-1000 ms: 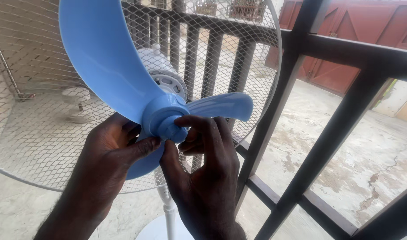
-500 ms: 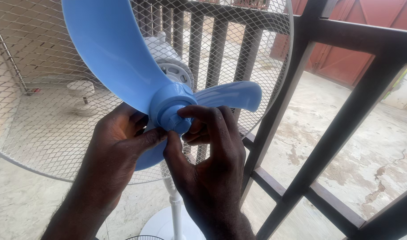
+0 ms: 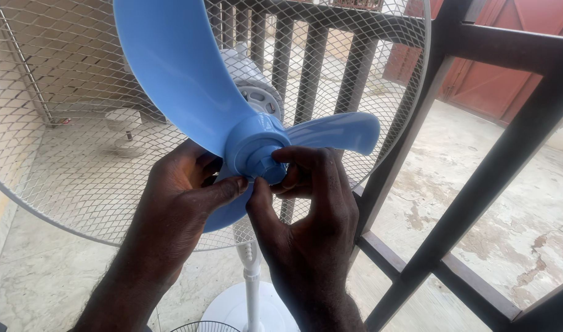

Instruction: The person assembles a pedestal fan by first inserting a white plastic hub into the motor shaft and tightening it with a screwdriver. Then the person attaches a blue three-blade fan blade to the hub and secures it with a blue plastic nut.

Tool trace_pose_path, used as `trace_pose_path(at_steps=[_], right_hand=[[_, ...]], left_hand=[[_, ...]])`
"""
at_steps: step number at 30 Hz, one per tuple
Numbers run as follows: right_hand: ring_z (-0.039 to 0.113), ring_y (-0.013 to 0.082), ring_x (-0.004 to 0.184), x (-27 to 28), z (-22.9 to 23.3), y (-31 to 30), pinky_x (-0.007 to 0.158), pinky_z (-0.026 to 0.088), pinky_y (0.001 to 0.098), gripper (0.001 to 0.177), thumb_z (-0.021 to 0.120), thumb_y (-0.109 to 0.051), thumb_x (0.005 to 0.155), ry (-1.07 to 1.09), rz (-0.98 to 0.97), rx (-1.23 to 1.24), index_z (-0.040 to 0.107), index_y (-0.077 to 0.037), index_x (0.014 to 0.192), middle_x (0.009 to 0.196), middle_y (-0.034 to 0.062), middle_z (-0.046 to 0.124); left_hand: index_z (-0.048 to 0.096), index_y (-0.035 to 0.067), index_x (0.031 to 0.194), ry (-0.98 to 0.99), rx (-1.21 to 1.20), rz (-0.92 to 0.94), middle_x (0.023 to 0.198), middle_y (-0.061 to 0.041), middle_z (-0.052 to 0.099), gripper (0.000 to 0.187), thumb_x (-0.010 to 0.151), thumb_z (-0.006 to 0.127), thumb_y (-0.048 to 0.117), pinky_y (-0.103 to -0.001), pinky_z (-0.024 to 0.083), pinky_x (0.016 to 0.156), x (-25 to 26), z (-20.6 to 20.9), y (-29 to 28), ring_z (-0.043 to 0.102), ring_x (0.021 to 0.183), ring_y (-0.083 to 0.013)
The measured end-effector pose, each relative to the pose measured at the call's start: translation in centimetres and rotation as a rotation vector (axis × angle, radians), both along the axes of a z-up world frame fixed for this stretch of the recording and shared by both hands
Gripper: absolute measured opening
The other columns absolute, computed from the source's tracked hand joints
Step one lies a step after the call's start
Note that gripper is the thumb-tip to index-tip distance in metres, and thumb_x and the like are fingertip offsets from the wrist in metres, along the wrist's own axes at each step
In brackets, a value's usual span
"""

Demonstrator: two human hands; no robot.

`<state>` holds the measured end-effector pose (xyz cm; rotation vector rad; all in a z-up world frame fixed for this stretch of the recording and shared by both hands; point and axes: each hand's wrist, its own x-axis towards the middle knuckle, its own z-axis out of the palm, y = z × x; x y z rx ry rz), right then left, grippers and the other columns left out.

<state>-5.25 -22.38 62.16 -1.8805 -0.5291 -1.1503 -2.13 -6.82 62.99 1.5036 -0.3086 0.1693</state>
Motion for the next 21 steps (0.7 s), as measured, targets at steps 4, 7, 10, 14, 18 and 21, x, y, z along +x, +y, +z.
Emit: trace_pose_path(at_steps=[4,7,10,14,18,21], right_hand=[[0.075,0.0146,0.085,-0.2,0.3,0.0,0.074,0.064,0.0290,0.034,0.079,-0.008,0.084,-0.016,-0.018,-0.025,0.060,-0.005,0.112,0.096,0.0069,0.064],[0.075,0.0146,0.085,-0.3,0.3,0.3,0.073,0.064,0.0289,0.033,0.079,-0.009,0.085,0.005,-0.007,-0.016,0.060,-0.005,0.111,0.094,0.0068,0.064],[0.076,0.0154,0.087,-0.2,0.3,0.3,0.074,0.066,0.0289,0.033,0.079,-0.010,0.085,0.002,-0.005,-0.020,0.060,-0.006,0.112,0.096,0.0080,0.066],[0.080,0.0162,0.091,-0.2,0.4,0.2,0.078,0.069,0.0299,0.033,0.076,-0.011,0.088,0.070,0.049,0.039,0.057,-0.006,0.114,0.098,0.0092,0.069],[0.083,0.0162,0.089,0.1,0.4,0.3,0.078,0.070,0.0290,0.031,0.075,-0.011,0.090,0.105,0.073,0.098,0.056,-0.006,0.115,0.097,0.0093,0.073],[0.083,0.0150,0.088,0.4,0.5,0.3,0.076,0.070,0.0275,0.032,0.076,-0.011,0.091,0.100,0.050,0.105,0.056,-0.007,0.115,0.096,0.0081,0.075]], left_hand=[[0.061,-0.003,0.127,-0.037,-0.015,-0.039,0.120,-0.020,0.073,0.047,0.087,0.074,0.018,-0.049,0.055,0.103,-0.4,0.6,-0.3,0.071,0.117,-0.0293],[0.061,-0.001,0.123,0.014,-0.020,0.000,0.116,-0.018,0.077,0.046,0.081,0.071,0.017,-0.048,0.057,0.101,-0.6,0.9,-0.4,0.075,0.114,-0.0272],[0.061,-0.001,0.123,0.004,-0.010,-0.005,0.116,-0.018,0.077,0.046,0.082,0.070,0.017,-0.047,0.057,0.103,-0.6,0.9,-0.5,0.076,0.114,-0.0269],[0.061,-0.002,0.122,0.002,0.019,-0.004,0.115,-0.019,0.078,0.044,0.083,0.071,0.018,-0.048,0.057,0.103,-0.4,1.0,-0.3,0.077,0.114,-0.0272],[0.062,-0.003,0.127,-0.099,0.005,-0.077,0.121,-0.020,0.072,0.044,0.091,0.073,0.019,-0.050,0.054,0.106,-0.2,1.0,-0.2,0.071,0.118,-0.0303],[0.062,0.000,0.120,0.008,0.070,0.032,0.114,-0.018,0.078,0.044,0.082,0.072,0.019,-0.047,0.055,0.103,-0.2,1.1,-0.3,0.076,0.114,-0.0266]])
